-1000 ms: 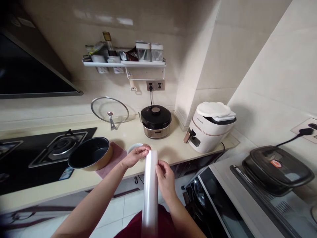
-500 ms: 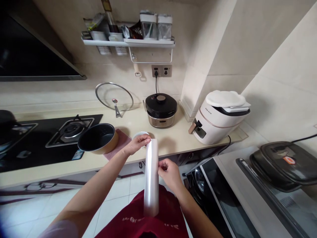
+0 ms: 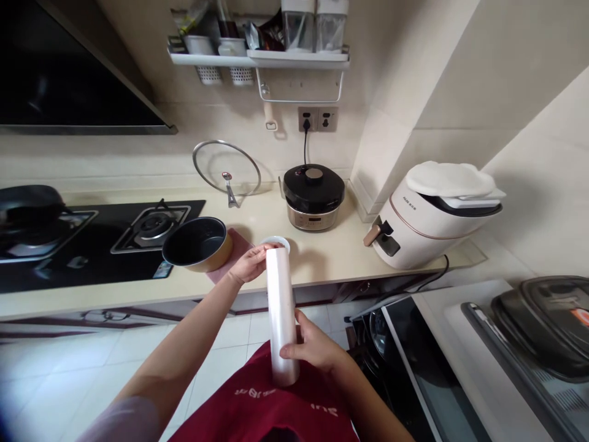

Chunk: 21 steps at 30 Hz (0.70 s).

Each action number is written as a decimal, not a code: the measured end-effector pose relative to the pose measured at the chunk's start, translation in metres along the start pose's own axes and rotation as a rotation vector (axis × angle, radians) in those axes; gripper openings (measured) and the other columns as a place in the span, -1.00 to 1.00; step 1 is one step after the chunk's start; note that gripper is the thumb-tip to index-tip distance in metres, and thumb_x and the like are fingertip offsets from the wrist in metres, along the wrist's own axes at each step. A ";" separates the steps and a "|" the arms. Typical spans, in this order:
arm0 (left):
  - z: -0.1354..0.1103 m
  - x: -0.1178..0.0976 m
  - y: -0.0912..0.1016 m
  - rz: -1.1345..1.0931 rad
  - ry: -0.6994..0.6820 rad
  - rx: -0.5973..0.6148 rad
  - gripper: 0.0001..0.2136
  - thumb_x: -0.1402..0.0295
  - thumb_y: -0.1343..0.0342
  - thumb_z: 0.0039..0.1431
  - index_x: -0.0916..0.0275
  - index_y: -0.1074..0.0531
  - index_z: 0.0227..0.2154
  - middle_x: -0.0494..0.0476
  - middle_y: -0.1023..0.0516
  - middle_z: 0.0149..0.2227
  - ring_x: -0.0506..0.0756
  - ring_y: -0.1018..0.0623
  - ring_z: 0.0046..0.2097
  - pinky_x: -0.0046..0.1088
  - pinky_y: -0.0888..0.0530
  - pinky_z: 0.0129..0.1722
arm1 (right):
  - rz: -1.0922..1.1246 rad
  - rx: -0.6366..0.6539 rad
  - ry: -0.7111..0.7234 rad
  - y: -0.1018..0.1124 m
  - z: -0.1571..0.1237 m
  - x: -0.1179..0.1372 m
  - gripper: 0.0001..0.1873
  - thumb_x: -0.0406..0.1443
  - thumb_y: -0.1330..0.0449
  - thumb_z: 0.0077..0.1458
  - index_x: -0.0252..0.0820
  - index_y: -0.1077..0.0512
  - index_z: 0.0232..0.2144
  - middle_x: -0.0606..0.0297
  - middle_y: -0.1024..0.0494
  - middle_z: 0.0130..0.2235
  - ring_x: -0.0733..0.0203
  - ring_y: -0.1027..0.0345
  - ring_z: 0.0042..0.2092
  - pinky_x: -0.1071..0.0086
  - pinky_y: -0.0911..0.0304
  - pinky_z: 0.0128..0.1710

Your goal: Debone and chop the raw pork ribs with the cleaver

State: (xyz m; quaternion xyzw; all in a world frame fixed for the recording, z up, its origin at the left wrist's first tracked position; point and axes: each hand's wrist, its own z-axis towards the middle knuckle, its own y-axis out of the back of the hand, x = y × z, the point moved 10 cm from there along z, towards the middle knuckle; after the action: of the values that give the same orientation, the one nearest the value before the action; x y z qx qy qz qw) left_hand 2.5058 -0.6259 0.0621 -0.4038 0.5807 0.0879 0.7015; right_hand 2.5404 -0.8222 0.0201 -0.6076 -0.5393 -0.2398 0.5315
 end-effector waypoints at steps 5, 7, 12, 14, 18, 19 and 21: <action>-0.008 0.003 0.013 0.068 0.035 -0.096 -0.70 0.17 -0.17 -0.04 0.24 -0.47 -0.28 0.15 -0.43 -0.18 0.07 -0.40 -0.17 -0.44 -0.37 -0.21 | 0.009 -0.087 0.036 0.000 0.012 -0.002 -0.24 -0.28 -0.36 -0.30 -0.10 -0.16 -0.01 0.32 -0.40 -0.19 0.14 -0.27 -0.15 0.30 -0.17 -0.14; -0.017 0.002 0.006 0.179 0.071 -0.105 -0.62 0.17 -0.15 -0.01 0.18 -0.40 -0.11 0.14 -0.40 -0.13 0.09 -0.40 -0.14 -0.41 -0.38 -0.21 | -0.026 -0.145 0.059 0.002 0.012 0.003 -0.24 -0.25 -0.36 -0.30 -0.09 -0.15 -0.01 0.31 -0.39 -0.15 0.13 -0.26 -0.12 0.29 -0.16 -0.12; -0.043 -0.001 -0.027 0.407 0.057 -0.088 -0.32 0.29 -0.25 -0.11 0.12 -0.13 0.11 0.14 -0.35 -0.07 0.11 -0.37 -0.11 -0.36 -0.35 -0.14 | -0.106 -0.257 0.054 0.008 0.012 0.008 -0.19 -0.22 -0.36 -0.30 -0.08 -0.07 0.00 0.31 -0.40 -0.21 0.13 -0.29 -0.17 0.27 -0.21 -0.16; -0.047 0.001 -0.032 0.411 0.051 -0.095 -0.39 0.29 -0.26 -0.13 0.20 -0.22 0.05 0.14 -0.39 -0.13 0.09 -0.38 -0.14 -0.38 -0.34 -0.15 | -0.123 -0.267 0.041 0.010 0.014 0.007 -0.13 -0.21 -0.38 -0.34 -0.07 -0.04 0.00 0.31 -0.40 -0.23 0.13 -0.31 -0.20 0.26 -0.23 -0.19; -0.047 0.008 -0.030 0.272 0.076 -0.093 -0.50 0.29 -0.26 -0.13 0.27 -0.34 -0.07 0.10 -0.44 -0.28 0.05 -0.40 -0.23 -0.44 -0.33 -0.21 | -0.141 -0.277 0.060 0.016 0.018 0.008 -0.10 -0.20 -0.40 -0.39 -0.08 -0.03 -0.01 0.30 -0.40 -0.23 0.10 -0.31 -0.18 0.25 -0.24 -0.19; -0.046 0.011 -0.028 0.228 0.086 -0.104 -0.53 0.29 -0.27 -0.15 0.28 -0.37 -0.11 0.08 -0.45 -0.31 0.04 -0.41 -0.25 -0.45 -0.33 -0.23 | -0.128 -0.267 0.067 0.017 0.018 0.008 -0.11 -0.19 -0.40 -0.38 -0.08 -0.03 -0.01 0.29 -0.41 -0.21 0.09 -0.30 -0.17 0.25 -0.23 -0.17; -0.046 0.020 -0.019 0.148 0.120 -0.183 -0.62 0.26 -0.27 -0.17 0.31 -0.44 -0.25 0.05 -0.45 -0.40 -0.01 -0.41 -0.35 -0.50 -0.32 -0.31 | -0.069 -0.234 0.089 0.016 0.018 0.011 -0.13 -0.18 -0.39 -0.36 -0.07 -0.04 -0.01 0.27 -0.41 -0.17 0.08 -0.30 -0.14 0.25 -0.21 -0.16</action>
State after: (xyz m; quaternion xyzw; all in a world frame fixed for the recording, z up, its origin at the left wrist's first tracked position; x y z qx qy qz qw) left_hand 2.4891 -0.6757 0.0530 -0.4267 0.6393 0.1678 0.6173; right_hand 2.5535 -0.7996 0.0173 -0.6354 -0.5039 -0.3458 0.4719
